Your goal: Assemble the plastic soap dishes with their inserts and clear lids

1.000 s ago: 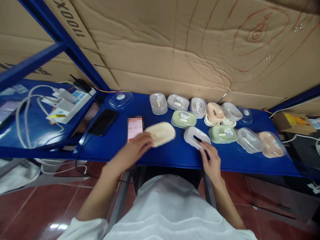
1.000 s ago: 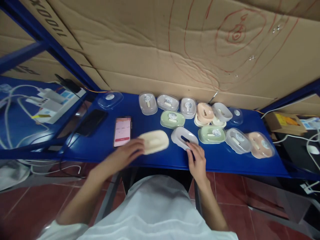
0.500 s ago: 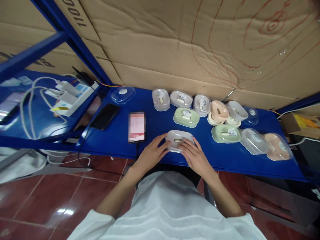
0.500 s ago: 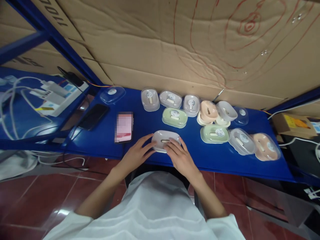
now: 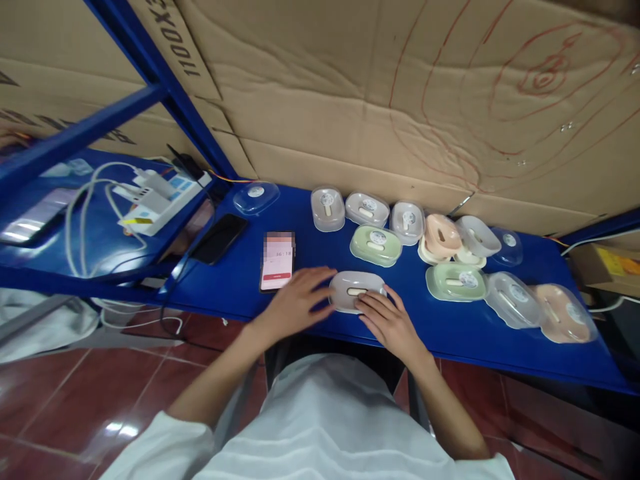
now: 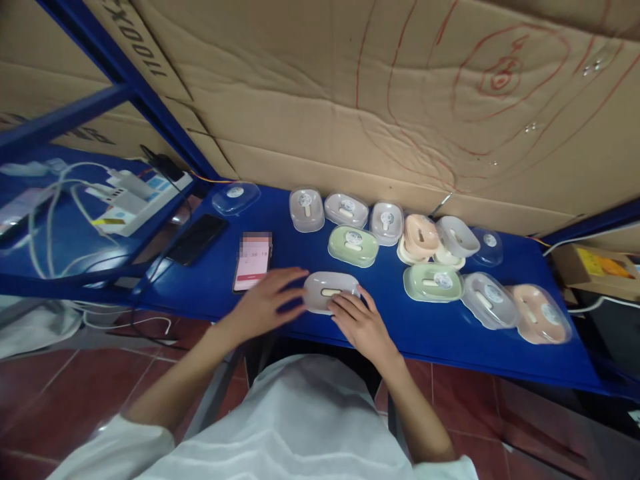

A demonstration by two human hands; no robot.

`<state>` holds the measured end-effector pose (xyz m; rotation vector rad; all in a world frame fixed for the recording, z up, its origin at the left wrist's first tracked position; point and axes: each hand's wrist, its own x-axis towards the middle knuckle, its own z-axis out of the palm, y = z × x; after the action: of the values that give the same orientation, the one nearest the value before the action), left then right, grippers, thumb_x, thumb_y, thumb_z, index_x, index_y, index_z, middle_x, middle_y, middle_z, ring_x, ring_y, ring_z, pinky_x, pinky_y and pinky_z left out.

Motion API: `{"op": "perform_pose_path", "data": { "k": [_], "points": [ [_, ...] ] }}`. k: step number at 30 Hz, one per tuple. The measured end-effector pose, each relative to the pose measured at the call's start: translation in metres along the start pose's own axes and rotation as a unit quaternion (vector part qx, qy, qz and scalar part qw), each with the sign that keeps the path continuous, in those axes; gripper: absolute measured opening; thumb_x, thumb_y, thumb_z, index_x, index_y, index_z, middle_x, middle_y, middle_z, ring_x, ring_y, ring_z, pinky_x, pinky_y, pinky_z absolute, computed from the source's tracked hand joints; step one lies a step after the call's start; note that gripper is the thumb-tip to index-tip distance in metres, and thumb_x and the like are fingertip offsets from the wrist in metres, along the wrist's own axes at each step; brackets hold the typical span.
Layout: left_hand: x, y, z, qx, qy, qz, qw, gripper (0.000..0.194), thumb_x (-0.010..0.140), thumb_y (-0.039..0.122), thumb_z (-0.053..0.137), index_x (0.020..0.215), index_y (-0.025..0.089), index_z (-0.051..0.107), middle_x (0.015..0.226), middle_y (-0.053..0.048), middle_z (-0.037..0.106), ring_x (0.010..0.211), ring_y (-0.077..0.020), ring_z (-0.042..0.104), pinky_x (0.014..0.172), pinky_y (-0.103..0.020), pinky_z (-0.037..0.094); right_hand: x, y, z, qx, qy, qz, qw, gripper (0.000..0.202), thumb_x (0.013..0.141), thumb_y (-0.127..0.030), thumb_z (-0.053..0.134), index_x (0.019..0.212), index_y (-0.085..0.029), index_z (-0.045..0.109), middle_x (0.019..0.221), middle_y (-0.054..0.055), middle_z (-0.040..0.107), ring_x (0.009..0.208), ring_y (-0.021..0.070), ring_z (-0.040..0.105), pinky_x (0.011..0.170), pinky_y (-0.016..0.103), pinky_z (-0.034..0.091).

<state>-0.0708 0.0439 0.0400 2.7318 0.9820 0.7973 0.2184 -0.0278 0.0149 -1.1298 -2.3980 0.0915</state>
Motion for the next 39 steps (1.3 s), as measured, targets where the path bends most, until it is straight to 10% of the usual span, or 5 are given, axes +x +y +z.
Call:
{"op": "perform_pose_path", "data": {
  "k": [8,13,22,29,39],
  "points": [
    [0.059,-0.189,-0.071,0.141,0.026,-0.379,0.914,0.068,0.091,0.058,0.074,0.132,0.004,0.062,0.159,-0.023,0.051,0.150,-0.0437,0.043,0.121,-0.063,0.034,0.001,0.003,0.002,0.008,0.009,0.028,1.000,0.038,0.108,-0.018,0.057,0.144,-0.027,0.064,0.143,0.006,0.071,0.135,0.0223,0.065,0.130,0.055,0.034],
    [0.078,-0.221,-0.065,0.139,-0.062,-0.459,0.876,0.086,0.080,0.076,0.072,0.121,0.001,0.067,0.131,-0.017,0.071,0.136,-0.0418,0.059,0.118,-0.068,0.033,-0.002,0.003,0.004,0.017,0.013,0.051,0.998,0.044,0.108,-0.018,0.056,0.150,-0.029,0.059,0.146,0.005,0.070,0.137,0.0221,0.064,0.130,0.055,0.034],
    [0.042,-0.110,-0.071,-0.011,0.040,-0.338,0.940,0.043,0.095,0.053,0.072,0.123,0.021,0.074,0.118,-0.007,0.078,0.102,-0.0256,0.075,0.094,-0.042,0.062,-0.003,0.006,0.003,0.044,0.010,0.076,0.996,0.061,0.106,-0.027,0.063,0.163,-0.032,0.042,0.159,0.010,0.057,0.148,0.0280,0.055,0.130,0.059,0.037],
    [0.021,0.026,0.008,-0.130,0.068,-0.112,0.983,0.033,0.104,0.035,0.066,0.136,0.028,0.065,0.150,-0.010,0.063,0.146,-0.0286,0.057,0.120,-0.053,0.052,-0.010,0.012,0.001,0.056,0.121,0.174,0.976,0.107,0.096,-0.038,0.077,0.173,-0.036,0.004,0.181,0.014,-0.004,0.165,0.0425,0.015,0.125,0.070,0.036],
    [0.004,0.034,0.048,-0.135,0.055,-0.058,0.988,0.044,0.101,0.027,0.070,0.144,0.031,0.059,0.153,-0.012,0.058,0.153,-0.0308,0.049,0.122,-0.056,0.051,-0.009,0.008,0.001,0.049,0.044,0.125,0.990,0.079,0.103,-0.022,0.066,0.170,-0.040,0.030,0.174,0.005,0.035,0.162,0.0333,0.032,0.127,0.058,0.044]
  ]
}}
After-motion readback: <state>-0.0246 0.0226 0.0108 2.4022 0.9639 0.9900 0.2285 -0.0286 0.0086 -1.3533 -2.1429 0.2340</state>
